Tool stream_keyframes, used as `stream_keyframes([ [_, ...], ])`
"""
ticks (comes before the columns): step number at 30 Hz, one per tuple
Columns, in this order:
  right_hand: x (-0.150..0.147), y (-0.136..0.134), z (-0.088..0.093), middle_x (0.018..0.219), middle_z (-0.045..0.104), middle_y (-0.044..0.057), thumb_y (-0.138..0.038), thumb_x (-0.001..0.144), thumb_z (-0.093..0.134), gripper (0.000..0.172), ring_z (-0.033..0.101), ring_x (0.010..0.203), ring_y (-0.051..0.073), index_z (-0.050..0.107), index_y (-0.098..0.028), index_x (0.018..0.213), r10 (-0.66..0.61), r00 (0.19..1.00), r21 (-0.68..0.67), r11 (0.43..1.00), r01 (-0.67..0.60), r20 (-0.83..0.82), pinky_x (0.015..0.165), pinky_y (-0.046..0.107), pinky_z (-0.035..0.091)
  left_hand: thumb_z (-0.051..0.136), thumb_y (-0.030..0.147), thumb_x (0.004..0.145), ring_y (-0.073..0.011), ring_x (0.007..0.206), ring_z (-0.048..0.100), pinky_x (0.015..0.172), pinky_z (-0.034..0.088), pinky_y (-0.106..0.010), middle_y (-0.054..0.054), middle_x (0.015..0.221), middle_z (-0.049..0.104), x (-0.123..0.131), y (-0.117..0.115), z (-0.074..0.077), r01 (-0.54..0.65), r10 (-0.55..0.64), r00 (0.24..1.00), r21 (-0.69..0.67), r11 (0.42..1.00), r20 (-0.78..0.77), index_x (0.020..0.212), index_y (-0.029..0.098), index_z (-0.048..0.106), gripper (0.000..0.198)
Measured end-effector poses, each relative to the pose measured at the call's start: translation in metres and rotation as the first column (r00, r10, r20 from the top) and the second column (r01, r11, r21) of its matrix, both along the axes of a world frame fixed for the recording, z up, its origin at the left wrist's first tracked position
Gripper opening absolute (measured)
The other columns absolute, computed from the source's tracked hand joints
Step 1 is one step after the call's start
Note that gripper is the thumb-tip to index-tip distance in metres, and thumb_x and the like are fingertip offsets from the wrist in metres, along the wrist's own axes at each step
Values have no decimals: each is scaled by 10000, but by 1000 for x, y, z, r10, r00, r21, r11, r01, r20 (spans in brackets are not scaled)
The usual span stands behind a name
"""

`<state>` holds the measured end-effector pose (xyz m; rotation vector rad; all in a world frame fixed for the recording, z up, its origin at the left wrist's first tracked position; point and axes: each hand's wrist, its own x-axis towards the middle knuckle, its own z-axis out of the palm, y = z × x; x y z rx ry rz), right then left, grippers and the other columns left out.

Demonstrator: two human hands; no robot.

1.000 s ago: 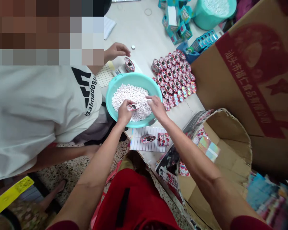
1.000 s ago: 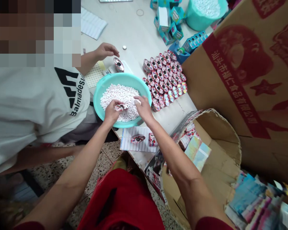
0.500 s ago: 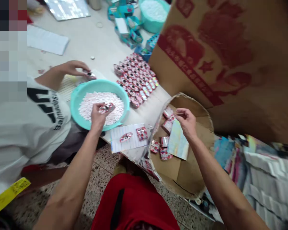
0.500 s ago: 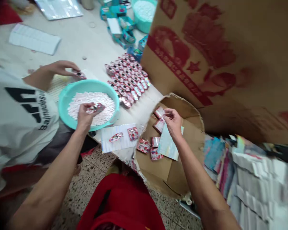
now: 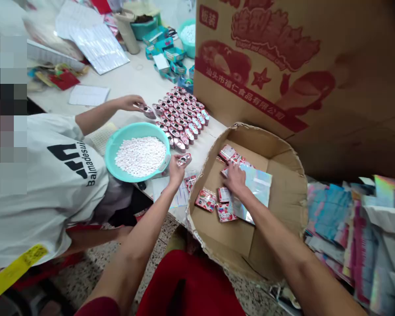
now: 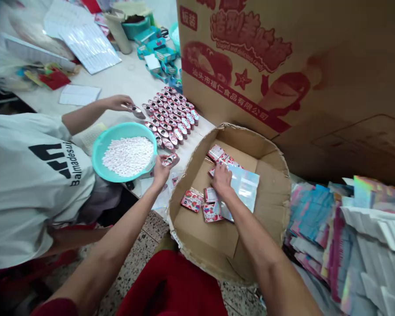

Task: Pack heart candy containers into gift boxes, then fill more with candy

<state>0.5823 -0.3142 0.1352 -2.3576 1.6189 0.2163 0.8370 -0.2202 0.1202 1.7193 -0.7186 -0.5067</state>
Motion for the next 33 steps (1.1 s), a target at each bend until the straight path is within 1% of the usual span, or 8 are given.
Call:
stream_keyframes([
  [4,-18,-5,5,1279,652,110,-281,669,822,656,660,1114,316,565,-239,1272,-215,896,154,974,167,388,993,469,495,875,302,702,-178,877,658,873,515,-315,-15,961,660,7,-9,-30,-36,38,999,87,996,-27,1001,217,516,475],
  [7,-30,-1,27,1117,703,27,-343,586,879,699,688,998,260,536,-267,1190,-336,513,337,937,95,790,910,419,554,865,267,694,-190,961,671,937,523,-333,-32,1015,680,14,-17,-32,-13,24,997,140,990,-79,1027,209,507,491],
  [9,-29,7,49,1109,709,24,-340,565,903,718,697,969,237,534,-270,1177,-344,271,353,935,16,899,876,387,572,869,235,676,-237,1116,661,1045,495,-378,-72,1113,693,14,-11,-17,-3,14,998,162,987,-63,1061,198,538,509],
  [12,-7,27,88,1229,706,47,-290,614,913,675,703,1047,230,565,-286,1192,-224,147,237,968,-81,964,916,367,577,841,281,746,-301,1277,611,1167,415,-454,-118,1230,698,6,23,30,4,-1,1000,100,995,-30,1120,198,624,441],
  [15,32,50,120,1354,682,60,-284,706,903,627,691,1156,245,604,-306,1257,-27,150,67,962,-266,988,993,382,567,732,479,881,-295,1228,657,1108,480,-466,-117,1237,716,-7,66,86,87,-104,961,-76,993,-258,1244,225,645,452],
  [19,107,60,125,1375,687,38,-255,840,802,623,703,1133,224,574,-339,1414,244,175,-89,786,-612,954,988,376,566,912,484,681,-275,1033,721,914,580,-394,-116,1157,741,14,104,120,163,-266,762,-223,961,-590,1231,192,643,679],
  [26,320,33,49,1354,696,124,-96,892,620,518,628,1253,286,639,-202,1399,707,493,-6,575,-818,506,1100,452,466,935,427,633,-205,874,718,741,594,-315,-82,1090,729,117,176,81,-363,365,805,98,927,-467,1172,206,601,671],
  [33,420,68,-25,1687,315,202,-606,994,525,718,320,1489,438,394,-260,1609,821,532,-141,563,-814,210,1145,582,311,917,334,635,-240,947,730,844,605,-373,-51,1073,727,150,167,53,-386,376,893,9,923,-249,1212,229,598,668],
])
